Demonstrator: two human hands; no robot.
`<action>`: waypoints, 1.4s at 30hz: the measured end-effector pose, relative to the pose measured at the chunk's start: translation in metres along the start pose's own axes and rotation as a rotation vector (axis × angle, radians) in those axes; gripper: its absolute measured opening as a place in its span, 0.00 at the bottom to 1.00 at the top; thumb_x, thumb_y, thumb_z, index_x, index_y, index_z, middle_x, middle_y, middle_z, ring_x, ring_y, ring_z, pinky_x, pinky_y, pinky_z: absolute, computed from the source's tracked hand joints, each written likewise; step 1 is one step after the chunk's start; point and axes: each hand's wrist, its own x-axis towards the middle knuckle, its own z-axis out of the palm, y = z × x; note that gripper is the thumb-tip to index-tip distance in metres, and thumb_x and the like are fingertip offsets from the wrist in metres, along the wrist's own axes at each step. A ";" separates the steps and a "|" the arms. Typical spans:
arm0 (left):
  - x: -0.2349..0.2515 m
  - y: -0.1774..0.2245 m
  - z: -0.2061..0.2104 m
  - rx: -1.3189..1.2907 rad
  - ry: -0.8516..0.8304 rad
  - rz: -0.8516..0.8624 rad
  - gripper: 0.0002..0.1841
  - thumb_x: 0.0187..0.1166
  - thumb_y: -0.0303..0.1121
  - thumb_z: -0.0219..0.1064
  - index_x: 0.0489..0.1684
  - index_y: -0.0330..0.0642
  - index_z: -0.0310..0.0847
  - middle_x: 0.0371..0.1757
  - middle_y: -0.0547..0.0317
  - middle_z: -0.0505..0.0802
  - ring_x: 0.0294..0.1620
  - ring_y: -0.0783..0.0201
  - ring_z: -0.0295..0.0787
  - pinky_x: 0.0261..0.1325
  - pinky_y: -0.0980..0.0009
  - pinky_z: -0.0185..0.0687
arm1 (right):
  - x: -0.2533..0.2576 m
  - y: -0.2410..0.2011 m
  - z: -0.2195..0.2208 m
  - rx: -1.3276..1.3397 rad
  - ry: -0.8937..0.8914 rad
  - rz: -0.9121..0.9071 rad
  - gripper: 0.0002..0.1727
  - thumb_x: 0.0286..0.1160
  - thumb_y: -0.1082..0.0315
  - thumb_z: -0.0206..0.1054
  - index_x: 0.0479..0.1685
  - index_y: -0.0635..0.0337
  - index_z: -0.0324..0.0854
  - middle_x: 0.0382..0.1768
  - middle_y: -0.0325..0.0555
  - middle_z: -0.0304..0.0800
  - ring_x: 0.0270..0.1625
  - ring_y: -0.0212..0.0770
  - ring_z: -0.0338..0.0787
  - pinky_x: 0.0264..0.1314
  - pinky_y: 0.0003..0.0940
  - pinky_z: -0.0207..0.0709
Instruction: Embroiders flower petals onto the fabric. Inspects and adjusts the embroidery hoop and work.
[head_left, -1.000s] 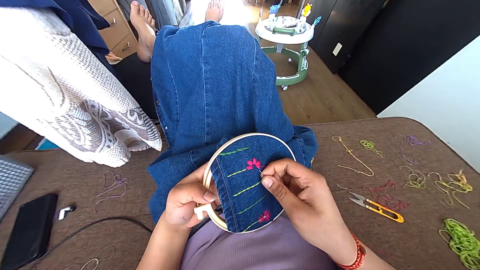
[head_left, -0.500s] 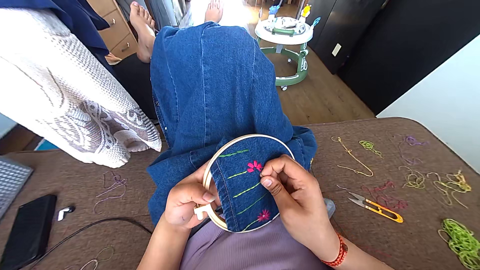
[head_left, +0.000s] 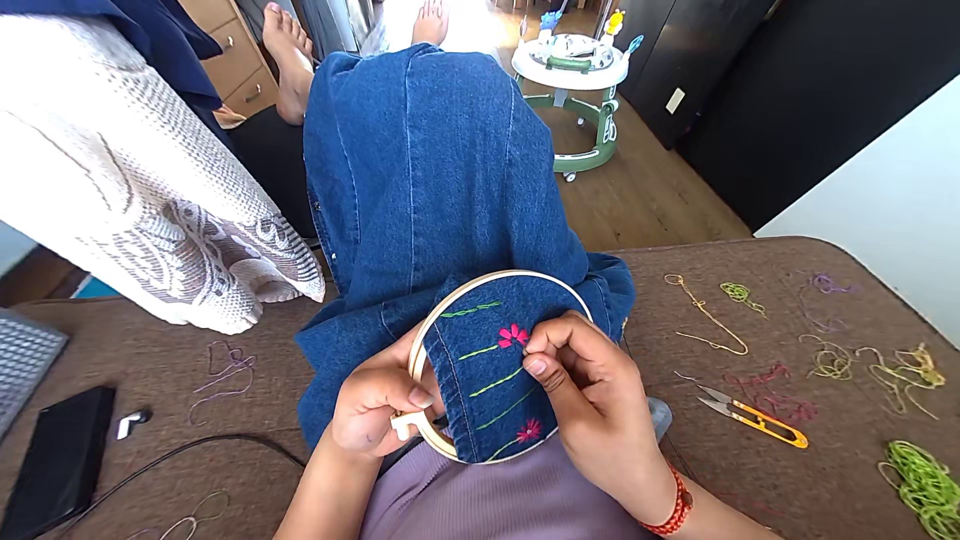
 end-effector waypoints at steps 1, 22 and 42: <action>0.000 0.000 0.000 0.002 0.002 0.001 0.22 0.77 0.22 0.60 0.70 0.46 0.83 0.52 0.60 0.96 0.48 0.74 0.93 0.58 0.76 0.86 | 0.000 0.000 0.000 0.001 0.000 -0.001 0.03 0.78 0.72 0.65 0.39 0.52 0.83 0.35 0.34 0.81 0.33 0.25 0.82 0.34 0.16 0.81; 0.000 0.000 0.015 0.160 0.039 -0.004 0.23 0.76 0.21 0.60 0.70 0.49 0.82 0.51 0.66 0.95 0.48 0.79 0.90 0.59 0.79 0.84 | 0.035 -0.039 -0.016 -0.295 -0.117 -0.255 0.03 0.76 0.63 0.68 0.34 0.45 0.85 0.39 0.25 0.82 0.49 0.24 0.81 0.50 0.19 0.76; 0.002 -0.001 0.006 -0.019 0.086 0.045 0.21 0.75 0.22 0.60 0.67 0.43 0.84 0.50 0.57 0.96 0.47 0.71 0.94 0.56 0.74 0.88 | 0.008 -0.070 -0.127 0.355 -0.238 0.080 0.04 0.86 0.60 0.64 0.42 0.46 0.80 0.28 0.25 0.81 0.24 0.16 0.79 0.25 0.10 0.73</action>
